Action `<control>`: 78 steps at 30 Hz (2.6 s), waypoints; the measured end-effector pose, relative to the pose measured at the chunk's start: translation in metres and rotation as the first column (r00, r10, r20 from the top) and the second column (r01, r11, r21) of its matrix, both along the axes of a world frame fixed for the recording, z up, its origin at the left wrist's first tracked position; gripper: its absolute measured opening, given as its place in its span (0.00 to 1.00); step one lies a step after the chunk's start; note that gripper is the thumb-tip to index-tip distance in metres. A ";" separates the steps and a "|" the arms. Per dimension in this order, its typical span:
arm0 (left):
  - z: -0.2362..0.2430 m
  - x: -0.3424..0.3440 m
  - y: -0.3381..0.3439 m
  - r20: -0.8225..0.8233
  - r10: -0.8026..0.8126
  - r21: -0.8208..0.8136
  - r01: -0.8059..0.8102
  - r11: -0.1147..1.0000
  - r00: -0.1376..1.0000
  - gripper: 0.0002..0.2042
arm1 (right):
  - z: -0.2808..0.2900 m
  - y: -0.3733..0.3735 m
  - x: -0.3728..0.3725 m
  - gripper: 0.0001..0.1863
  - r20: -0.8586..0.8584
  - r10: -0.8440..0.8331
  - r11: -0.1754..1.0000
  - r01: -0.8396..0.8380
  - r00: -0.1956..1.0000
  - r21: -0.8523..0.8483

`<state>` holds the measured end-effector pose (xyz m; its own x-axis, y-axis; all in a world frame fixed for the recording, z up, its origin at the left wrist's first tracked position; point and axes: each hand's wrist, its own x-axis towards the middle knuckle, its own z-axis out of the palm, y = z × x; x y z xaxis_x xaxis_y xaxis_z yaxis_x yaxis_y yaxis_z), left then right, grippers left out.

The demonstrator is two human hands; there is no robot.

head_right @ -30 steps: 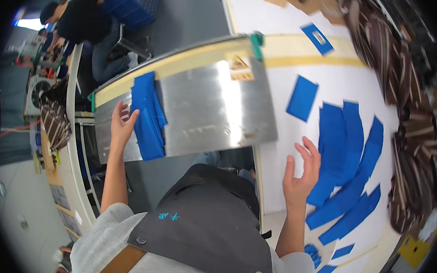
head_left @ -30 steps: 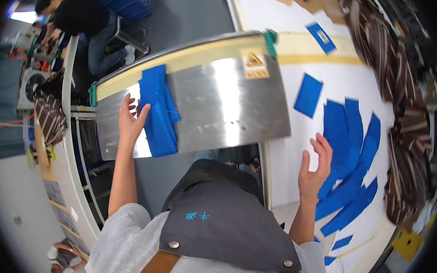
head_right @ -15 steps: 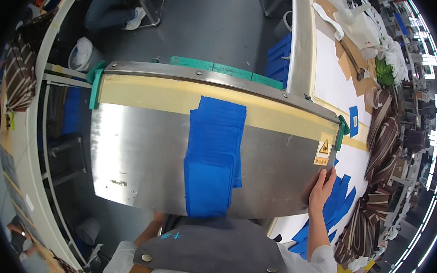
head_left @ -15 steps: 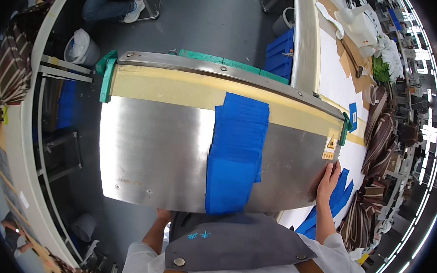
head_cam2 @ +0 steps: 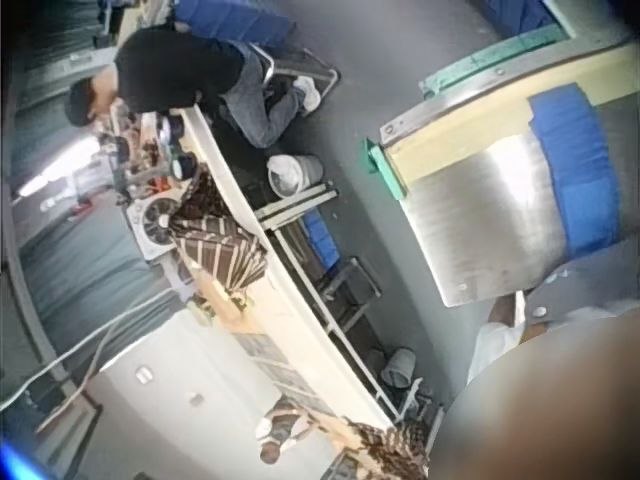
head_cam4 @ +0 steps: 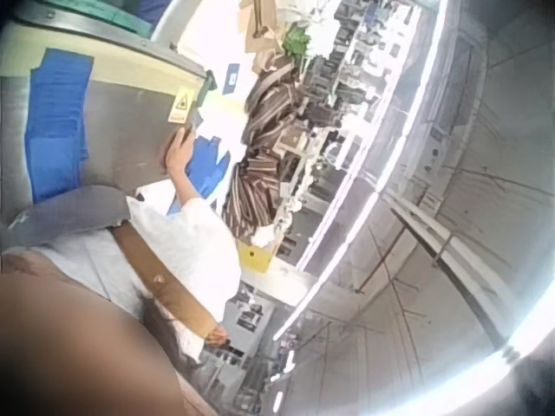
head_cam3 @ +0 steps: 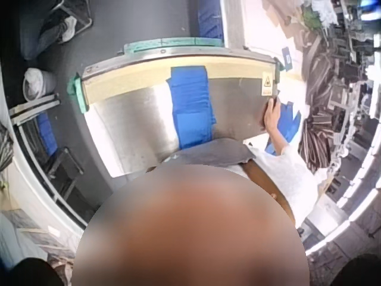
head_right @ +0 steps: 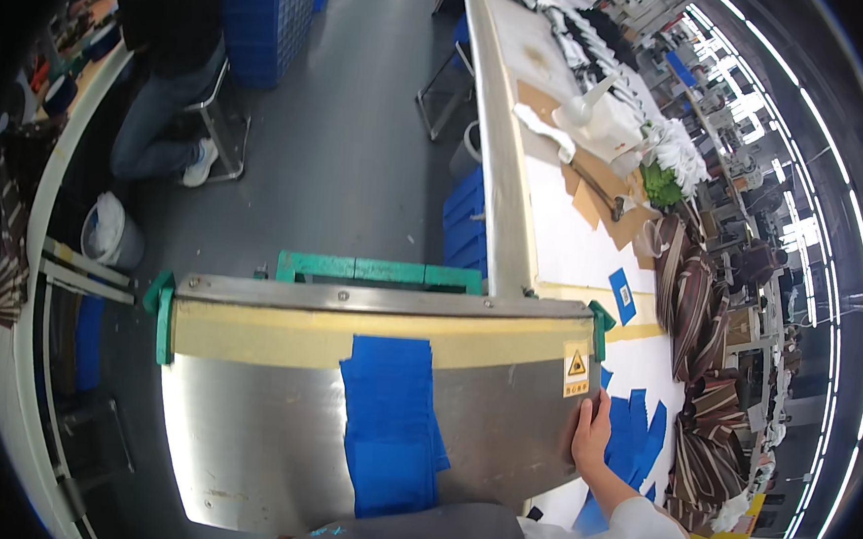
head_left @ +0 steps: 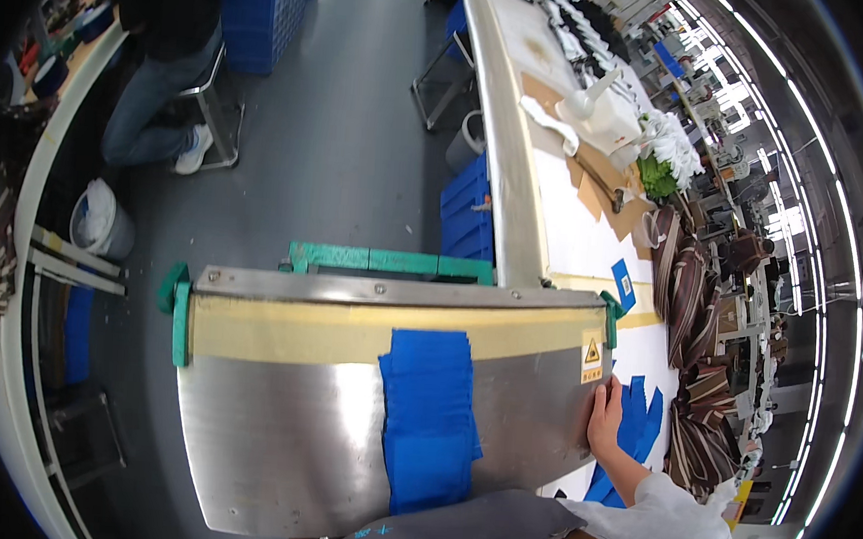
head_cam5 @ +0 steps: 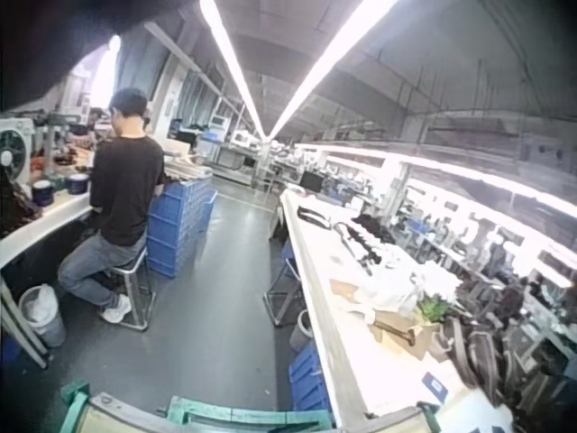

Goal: Applying glue to leather pieces and then positioning them onto a machine to attach labels.

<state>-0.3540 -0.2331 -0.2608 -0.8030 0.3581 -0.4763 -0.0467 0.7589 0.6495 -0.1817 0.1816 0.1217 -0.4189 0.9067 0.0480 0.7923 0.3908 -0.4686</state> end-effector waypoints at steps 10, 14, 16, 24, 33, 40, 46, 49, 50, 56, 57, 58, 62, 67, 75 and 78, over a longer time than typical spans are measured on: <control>0.057 -0.077 0.042 0.083 0.277 0.160 -0.288 0.944 0.957 0.22 | 0.007 -0.016 -0.007 0.24 0.000 -0.020 1.000 0.020 1.000 0.000; 0.105 -0.058 -0.005 0.133 0.375 0.159 -0.393 0.905 0.917 0.22 | 0.009 -0.017 -0.012 0.25 -0.049 0.017 1.000 -0.019 0.999 -0.020; 0.125 -0.038 -0.031 0.162 0.412 0.162 -0.436 0.885 0.897 0.23 | 0.002 -0.013 -0.006 0.26 -0.105 0.076 0.997 -0.075 0.992 0.019; 0.223 0.027 -0.121 0.375 0.107 0.164 -0.180 0.970 0.921 0.24 | 0.021 -0.050 -0.060 0.25 -0.515 0.299 0.954 -0.261 0.804 0.146; 0.392 -0.059 -0.046 -0.434 -0.371 0.583 0.570 0.579 0.821 0.14 | 0.001 -0.187 -0.154 0.31 -0.449 0.663 0.684 -0.729 0.599 0.038; 0.372 -0.113 0.020 -0.791 -0.206 0.208 0.570 0.795 0.577 0.15 | -0.021 -0.246 -0.203 0.27 -0.493 0.627 0.729 -0.677 0.603 0.099; 0.369 -0.124 -0.020 -0.871 -0.121 0.131 0.461 0.878 0.477 0.19 | -0.036 -0.274 -0.229 0.20 -0.593 0.653 0.660 -0.738 0.472 0.140; 0.387 -0.090 0.012 -0.873 -0.083 0.183 0.479 0.858 0.480 0.27 | -0.016 -0.239 -0.177 0.21 -0.626 0.621 0.668 -0.736 0.472 0.107; 0.390 -0.084 0.020 -0.909 -0.058 0.179 0.512 0.840 0.413 0.30 | -0.004 -0.232 -0.162 0.22 -0.591 0.635 0.681 -0.722 0.497 0.124; 0.393 -0.064 0.025 -0.879 -0.012 0.187 0.369 0.910 0.476 0.26 | 0.010 -0.230 -0.161 0.21 -0.675 0.588 0.534 -0.841 0.445 -0.088; 0.393 -0.065 0.028 -0.860 -0.033 0.182 0.366 0.913 0.510 0.24 | 0.011 -0.224 -0.164 0.18 -0.695 0.588 0.529 -0.847 0.414 -0.056; 0.394 -0.066 0.029 -0.859 -0.030 0.171 0.343 0.924 0.511 0.24 | 0.014 -0.219 -0.165 0.18 -0.702 0.590 0.507 -0.860 0.399 -0.062; 0.396 -0.071 0.029 -0.838 -0.058 0.184 0.381 0.906 0.543 0.16 | 0.031 -0.200 -0.168 0.12 -0.533 0.796 0.401 -0.910 0.288 0.106; 0.423 -0.080 0.022 -0.641 -0.155 0.171 0.337 0.926 0.751 0.10 | 0.029 -0.180 -0.181 0.11 -0.272 0.961 0.149 -0.915 0.045 0.375; 0.422 -0.072 0.032 -0.786 -0.173 0.041 0.329 0.943 0.594 0.10 | 0.022 -0.167 -0.187 0.12 -0.183 0.982 0.042 -0.897 -0.044 0.441; 0.428 -0.077 0.027 -0.746 -0.220 0.020 0.352 0.936 0.628 0.10 | 0.023 -0.170 -0.187 0.13 -0.171 0.984 0.039 -0.871 -0.051 0.490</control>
